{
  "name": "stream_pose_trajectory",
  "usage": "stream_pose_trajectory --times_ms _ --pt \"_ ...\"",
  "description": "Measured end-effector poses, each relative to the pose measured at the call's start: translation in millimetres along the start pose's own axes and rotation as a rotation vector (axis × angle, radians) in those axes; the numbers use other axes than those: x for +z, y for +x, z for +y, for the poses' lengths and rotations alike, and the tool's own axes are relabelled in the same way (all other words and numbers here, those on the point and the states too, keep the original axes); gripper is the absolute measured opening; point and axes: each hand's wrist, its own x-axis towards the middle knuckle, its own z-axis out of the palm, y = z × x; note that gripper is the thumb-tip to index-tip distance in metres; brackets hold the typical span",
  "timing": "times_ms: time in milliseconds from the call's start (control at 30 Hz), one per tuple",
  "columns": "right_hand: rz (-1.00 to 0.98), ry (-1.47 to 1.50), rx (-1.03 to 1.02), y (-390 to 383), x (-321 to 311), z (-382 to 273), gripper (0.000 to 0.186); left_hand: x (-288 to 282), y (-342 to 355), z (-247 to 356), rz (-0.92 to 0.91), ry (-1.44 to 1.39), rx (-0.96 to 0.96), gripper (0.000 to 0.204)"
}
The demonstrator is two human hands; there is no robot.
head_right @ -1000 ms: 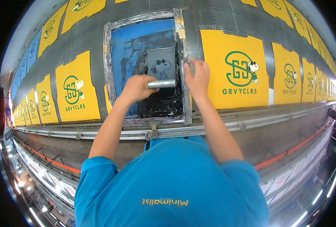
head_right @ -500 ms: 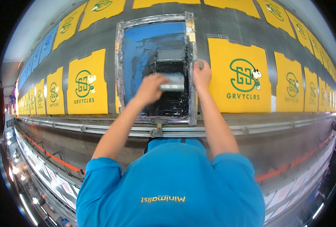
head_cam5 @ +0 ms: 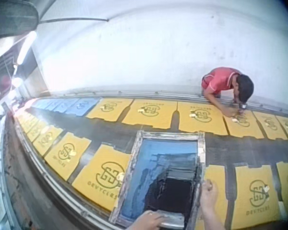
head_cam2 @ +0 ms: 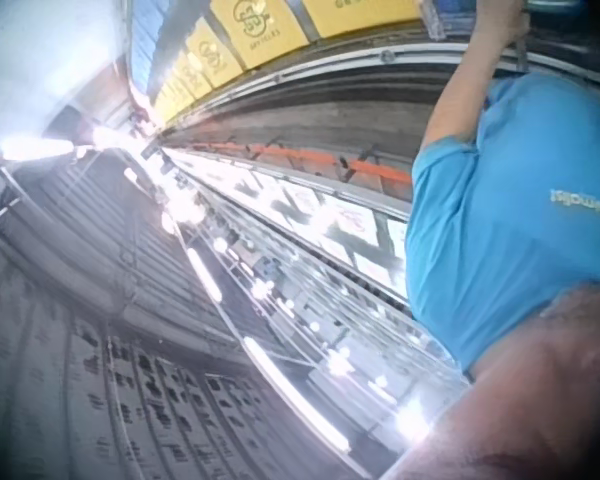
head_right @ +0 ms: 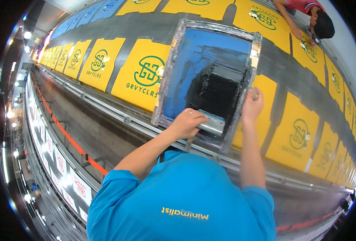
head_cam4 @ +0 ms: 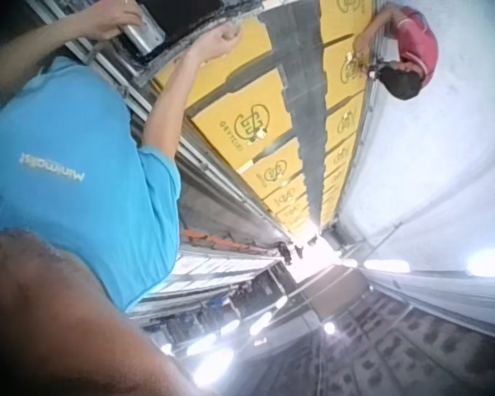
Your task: The person uses a squeegee to pull ink across a screen printing frame mounted on a wall. They repeatedly reload the squeegee with ink and wipe the screen surface to spread the ink evenly.
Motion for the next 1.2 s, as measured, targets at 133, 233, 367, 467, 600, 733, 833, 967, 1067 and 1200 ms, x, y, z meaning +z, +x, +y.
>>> stream_pose_trajectory --times_ms 133,233,367,467,600,733,833,967,1067,1200 --pt "0.022 -0.044 0.078 -61.8 119.5 11.6 0.035 -60.6 -49.7 -105.8 0.009 -0.002 0.001 0.044" --pt "0.005 0.065 -0.004 -85.6 186.3 20.7 0.033 -105.7 -77.7 -156.8 0.045 0.068 0.070 0.044" --pt "0.028 0.116 -0.016 -87.7 202.2 26.4 0.034 -122.0 -80.8 -160.0 -0.018 0.109 0.106 0.045" --pt "0.041 0.068 0.030 -90.6 197.8 29.9 0.033 -134.5 -79.7 -153.4 -0.055 0.057 0.057 0.041" --pt "0.058 -0.031 0.007 -97.0 215.4 41.2 0.036 -151.4 -85.3 -178.1 -0.072 -0.013 0.031 0.034" --pt "0.051 -0.157 -0.003 -91.3 240.1 48.6 0.041 -153.0 -78.2 -211.0 -0.192 -0.066 0.023 0.028" --pt "0.026 -0.190 0.091 -90.2 242.6 47.7 0.044 -135.1 -64.1 -216.3 -0.313 -0.068 0.048 0.027" --pt "0.034 -0.314 -0.014 -96.1 241.8 41.5 0.048 -110.4 -53.1 -217.8 -0.461 -0.055 -0.017 0.031" --pt "0.034 -0.353 0.016 -98.5 243.8 37.9 0.049 -101.4 -46.3 -222.6 -0.597 -0.089 -0.096 0.034" --pt "0.029 -0.397 0.009 -97.0 243.4 39.3 0.050 -109.4 -29.7 -230.4 -0.774 -0.239 -0.243 0.040"
